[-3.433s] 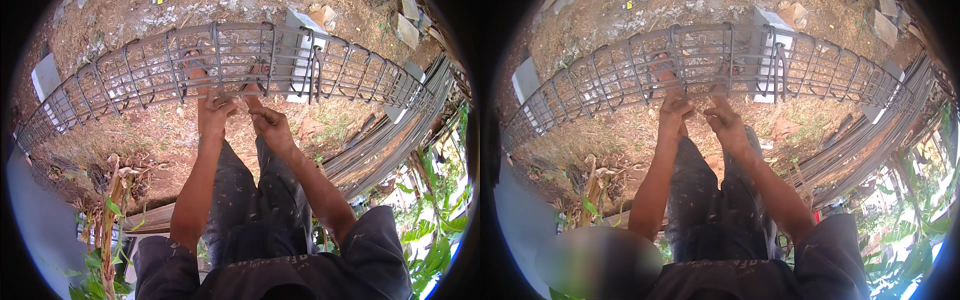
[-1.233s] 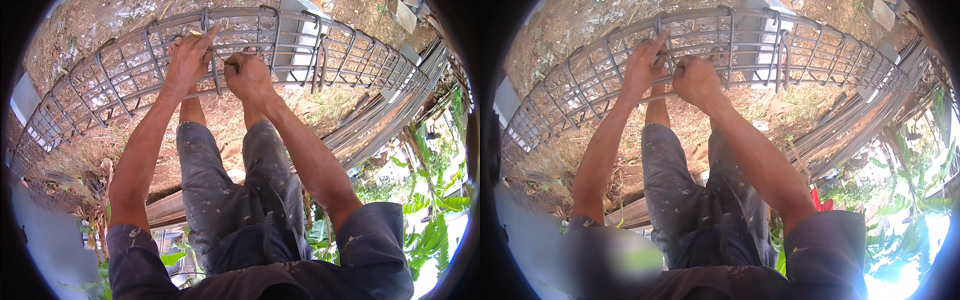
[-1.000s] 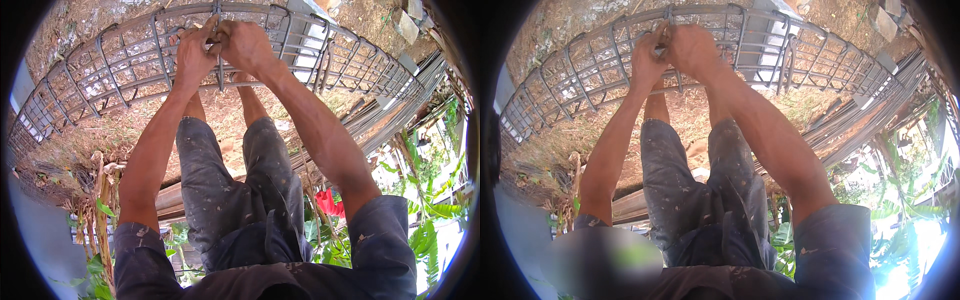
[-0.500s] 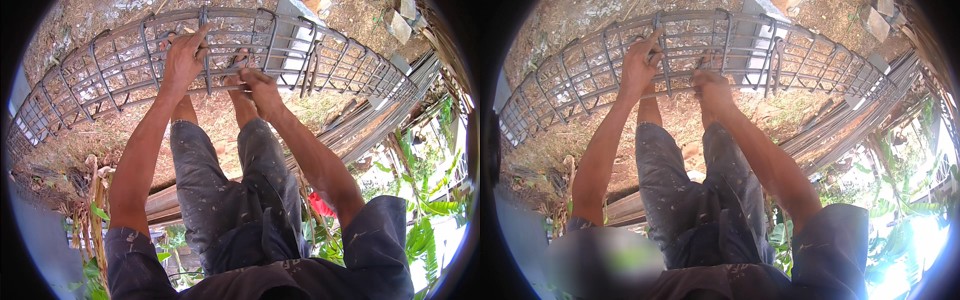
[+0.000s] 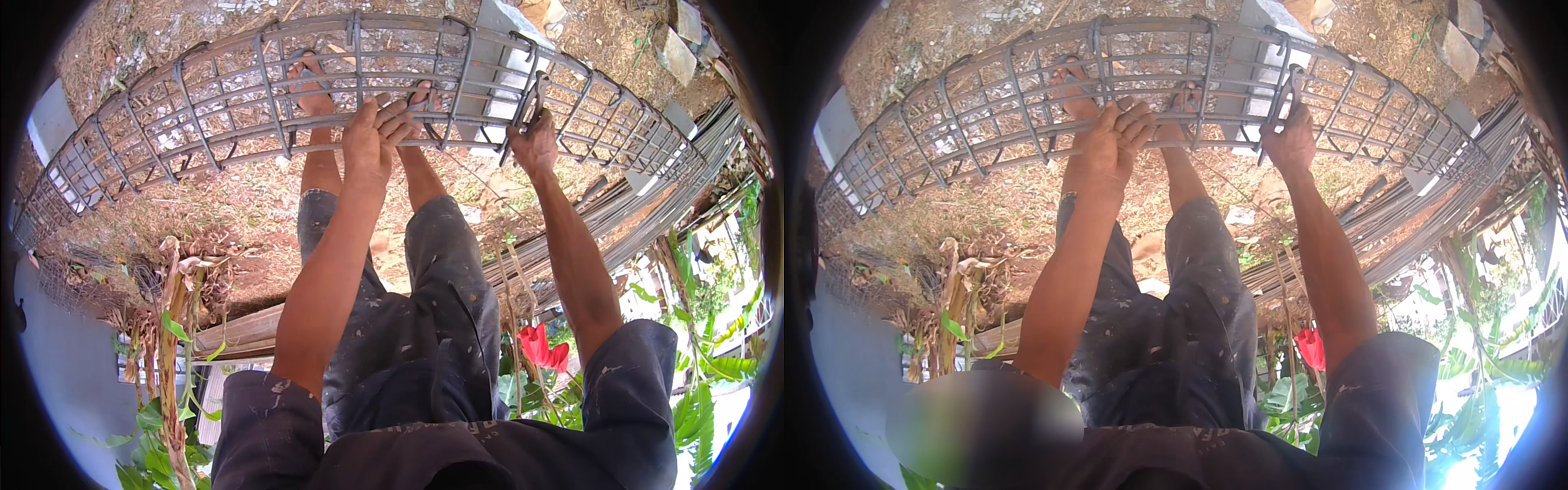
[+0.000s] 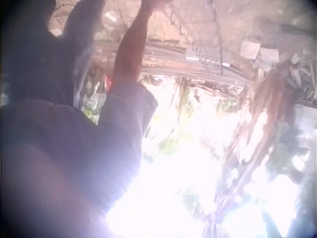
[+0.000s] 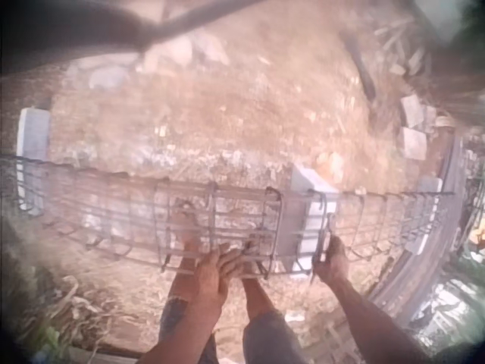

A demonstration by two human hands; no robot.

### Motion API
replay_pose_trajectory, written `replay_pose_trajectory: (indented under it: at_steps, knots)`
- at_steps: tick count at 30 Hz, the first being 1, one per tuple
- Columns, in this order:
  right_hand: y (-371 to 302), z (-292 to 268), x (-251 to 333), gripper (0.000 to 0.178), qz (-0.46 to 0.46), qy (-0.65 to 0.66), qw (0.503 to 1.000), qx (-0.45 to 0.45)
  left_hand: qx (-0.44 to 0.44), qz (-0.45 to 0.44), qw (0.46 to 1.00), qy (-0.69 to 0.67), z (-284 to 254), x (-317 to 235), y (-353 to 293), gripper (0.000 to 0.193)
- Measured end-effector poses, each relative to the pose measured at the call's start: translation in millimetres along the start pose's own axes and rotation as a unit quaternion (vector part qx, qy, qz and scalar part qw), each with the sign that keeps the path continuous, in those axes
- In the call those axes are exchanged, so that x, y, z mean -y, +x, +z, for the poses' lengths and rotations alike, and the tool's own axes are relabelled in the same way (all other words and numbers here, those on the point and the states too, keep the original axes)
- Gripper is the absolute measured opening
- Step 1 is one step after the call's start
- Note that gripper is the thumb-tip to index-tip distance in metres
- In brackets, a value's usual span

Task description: The person assembles a rebar cage by tying intersecting steel bars together using wire and pliers. They repeatedly wrap wire around intersections and twist it to secure the grid structure.

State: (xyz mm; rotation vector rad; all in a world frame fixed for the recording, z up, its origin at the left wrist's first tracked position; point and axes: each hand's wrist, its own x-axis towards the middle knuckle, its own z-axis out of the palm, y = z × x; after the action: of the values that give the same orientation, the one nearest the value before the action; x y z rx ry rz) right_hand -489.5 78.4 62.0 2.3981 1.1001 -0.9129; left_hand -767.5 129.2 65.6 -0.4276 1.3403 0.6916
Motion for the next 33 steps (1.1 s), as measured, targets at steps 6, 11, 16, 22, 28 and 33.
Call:
replay_pose_trajectory:
  at_steps: [6, 11, 16, 22, 28, 33]
  knots:
    - [15.9, -15.8, -8.1, 0.072, -0.063, 0.058, 0.990, 0.112, 0.016, 0.030, 0.998, -0.048, 0.0, -7.1, 13.8, 0.032]
    - [37.4, -12.9, -23.1, 0.071, -0.097, 0.047, 0.986, 0.125, 0.021, 0.030, 0.999, 0.031, -8.3, -10.5, 12.2, 0.028]
    - [28.0, -39.9, -13.3, 0.039, 0.008, -0.124, 0.991, 0.053, 0.011, 0.040, 0.999, 0.031, 5.1, -8.6, 7.4, 0.028]
    - [-21.1, -80.9, 22.5, 0.043, -0.080, 0.173, 0.975, 0.111, -0.014, 0.070, 0.997, -0.041, 7.2, -1.4, 10.8, 0.026]
    - [-67.2, -114.0, 134.0, 0.055, 0.043, 0.257, 0.887, 0.381, -0.051, 0.040, 0.993, -0.096, 19.2, 3.1, 13.9, 0.025]
    - [-63.1, -88.2, 193.2, 0.063, -0.212, -0.193, 0.919, 0.271, -0.028, 0.025, 0.995, -0.091, 23.6, 1.6, 1.7, 0.023]
